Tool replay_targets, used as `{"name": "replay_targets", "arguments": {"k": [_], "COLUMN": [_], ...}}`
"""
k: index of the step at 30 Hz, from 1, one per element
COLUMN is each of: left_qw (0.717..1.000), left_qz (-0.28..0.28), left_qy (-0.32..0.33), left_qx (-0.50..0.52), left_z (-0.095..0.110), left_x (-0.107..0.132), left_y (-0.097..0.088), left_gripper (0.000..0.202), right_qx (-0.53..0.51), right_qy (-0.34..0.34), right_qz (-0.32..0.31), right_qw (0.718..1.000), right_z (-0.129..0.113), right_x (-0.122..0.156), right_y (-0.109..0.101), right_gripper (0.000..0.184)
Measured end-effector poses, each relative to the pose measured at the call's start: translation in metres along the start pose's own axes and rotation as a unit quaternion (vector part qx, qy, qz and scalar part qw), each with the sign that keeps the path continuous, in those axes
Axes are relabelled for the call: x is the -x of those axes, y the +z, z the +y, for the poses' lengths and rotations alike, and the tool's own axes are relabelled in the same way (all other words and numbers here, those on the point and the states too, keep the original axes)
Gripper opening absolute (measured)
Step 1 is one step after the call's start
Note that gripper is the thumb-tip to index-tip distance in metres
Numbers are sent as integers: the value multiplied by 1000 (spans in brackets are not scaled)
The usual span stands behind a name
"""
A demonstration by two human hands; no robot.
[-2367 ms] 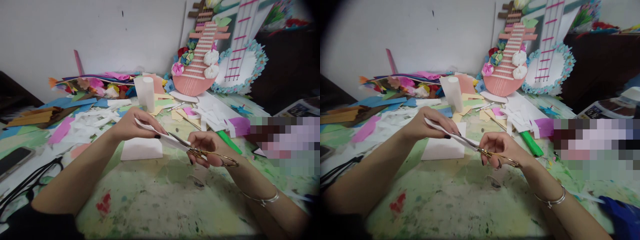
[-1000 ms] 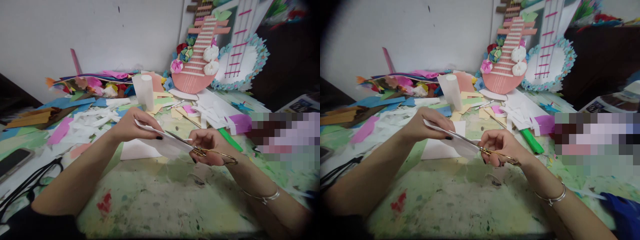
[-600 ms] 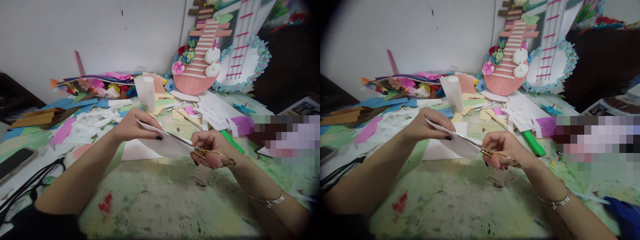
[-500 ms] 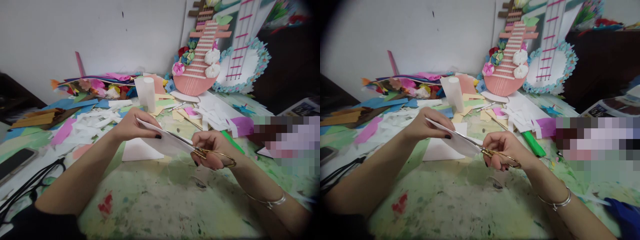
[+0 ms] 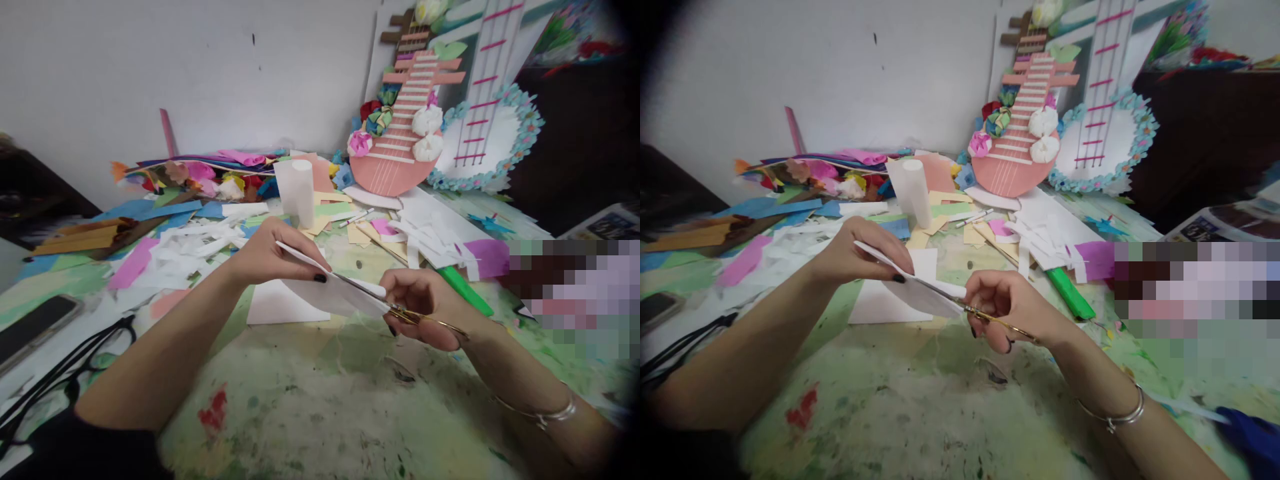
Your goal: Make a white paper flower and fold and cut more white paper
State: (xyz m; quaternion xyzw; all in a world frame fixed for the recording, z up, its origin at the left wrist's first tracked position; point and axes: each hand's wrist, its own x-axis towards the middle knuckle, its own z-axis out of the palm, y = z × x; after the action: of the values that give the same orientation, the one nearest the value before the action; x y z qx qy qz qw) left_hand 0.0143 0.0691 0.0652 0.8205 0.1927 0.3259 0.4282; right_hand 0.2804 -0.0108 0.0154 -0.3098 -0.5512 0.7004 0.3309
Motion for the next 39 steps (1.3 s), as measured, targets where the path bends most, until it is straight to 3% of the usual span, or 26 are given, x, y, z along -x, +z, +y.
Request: {"name": "replay_targets", "arguments": {"k": [6,12,20,25,33,39], "left_qw": [1000,1000,999,999,998,998], "left_qz": [10,0,-6,-30,-50,-54], "left_qy": [-7,-17,-26,-21,-26,-38], "left_qx": [6,-20,-24,-12,-13,-7], "left_z": [0,4,7,5,-1,3], "left_x": [1,1,0,-1,-1,-2], "left_y": [2,6,9,12,17,19], "left_gripper": [12,8,13,10,11,7], "right_qx": [-27,-32,-36,-11,13,17], "right_qy": [-20,-23,-16,-26,-50,-17], "right_qz": [-39,-48,-69,-34,-60,-5], "right_qw": [999,998,997,999,997,1000], "right_z": [-8,-7,-8,-2,-5,-3], "right_x": [-2,-3,-2,-3,-4,-5], "right_y": [4,4,6,4,2,3], "right_gripper": [54,48,60,56,61,43]}}
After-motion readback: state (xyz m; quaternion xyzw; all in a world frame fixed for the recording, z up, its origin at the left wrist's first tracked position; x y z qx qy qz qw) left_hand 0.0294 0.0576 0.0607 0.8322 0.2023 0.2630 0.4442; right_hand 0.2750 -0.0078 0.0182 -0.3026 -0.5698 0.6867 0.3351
